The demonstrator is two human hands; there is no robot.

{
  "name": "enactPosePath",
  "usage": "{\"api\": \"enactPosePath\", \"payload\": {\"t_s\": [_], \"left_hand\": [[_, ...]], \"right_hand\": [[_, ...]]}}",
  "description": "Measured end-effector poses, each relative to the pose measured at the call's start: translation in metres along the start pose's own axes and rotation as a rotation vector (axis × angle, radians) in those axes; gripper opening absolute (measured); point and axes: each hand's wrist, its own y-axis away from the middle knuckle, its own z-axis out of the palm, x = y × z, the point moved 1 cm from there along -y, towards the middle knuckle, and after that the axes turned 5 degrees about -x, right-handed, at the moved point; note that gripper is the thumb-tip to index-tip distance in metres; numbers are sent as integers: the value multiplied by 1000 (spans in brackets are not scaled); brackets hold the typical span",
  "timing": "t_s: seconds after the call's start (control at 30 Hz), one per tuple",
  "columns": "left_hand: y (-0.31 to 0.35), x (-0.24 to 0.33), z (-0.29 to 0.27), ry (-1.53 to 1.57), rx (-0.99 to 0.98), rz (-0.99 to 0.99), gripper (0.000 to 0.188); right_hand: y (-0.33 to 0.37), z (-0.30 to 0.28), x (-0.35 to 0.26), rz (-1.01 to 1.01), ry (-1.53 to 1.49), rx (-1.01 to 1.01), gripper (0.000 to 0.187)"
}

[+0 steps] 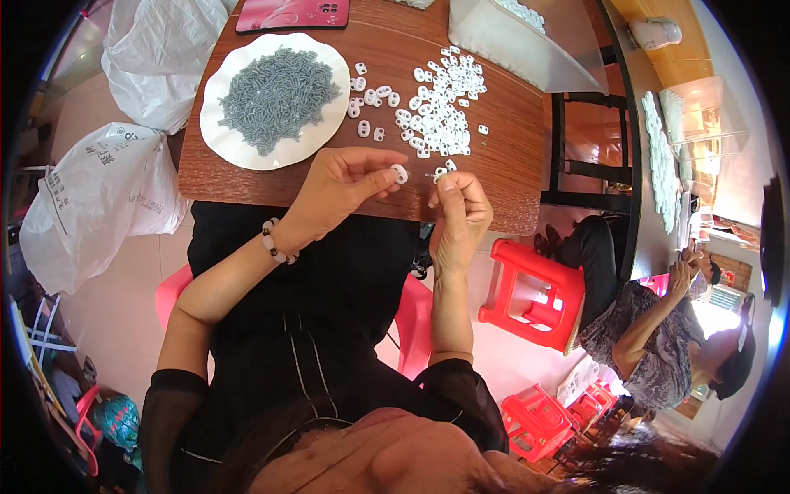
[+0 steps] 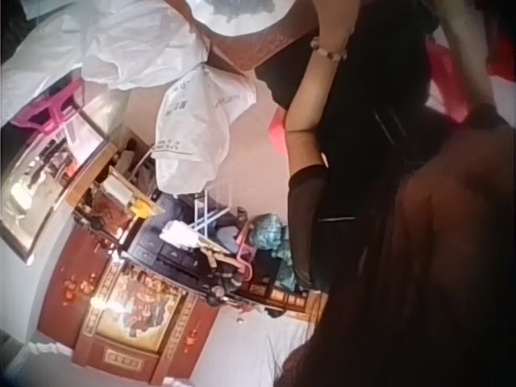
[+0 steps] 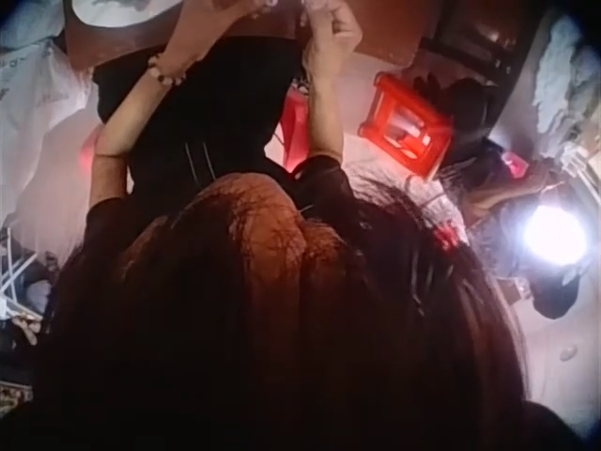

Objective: Assembling small white plastic rings with gray inserts by hand at a workshop table.

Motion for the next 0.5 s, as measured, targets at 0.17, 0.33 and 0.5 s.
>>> {"api": "enactPosePath", "payload": {"t_s": [0.17, 0.33, 0.5], "left_hand": [[2, 0, 1, 42, -3, 0, 21], [-1, -9, 5, 165, 7, -27, 20], [0, -19, 12, 341, -18, -131, 20]], "right_hand": [[2, 2, -2, 43, 10, -9, 12], [3, 9, -4, 30, -102, -13, 11], [7, 13, -4, 181, -232, -79, 10]]}}
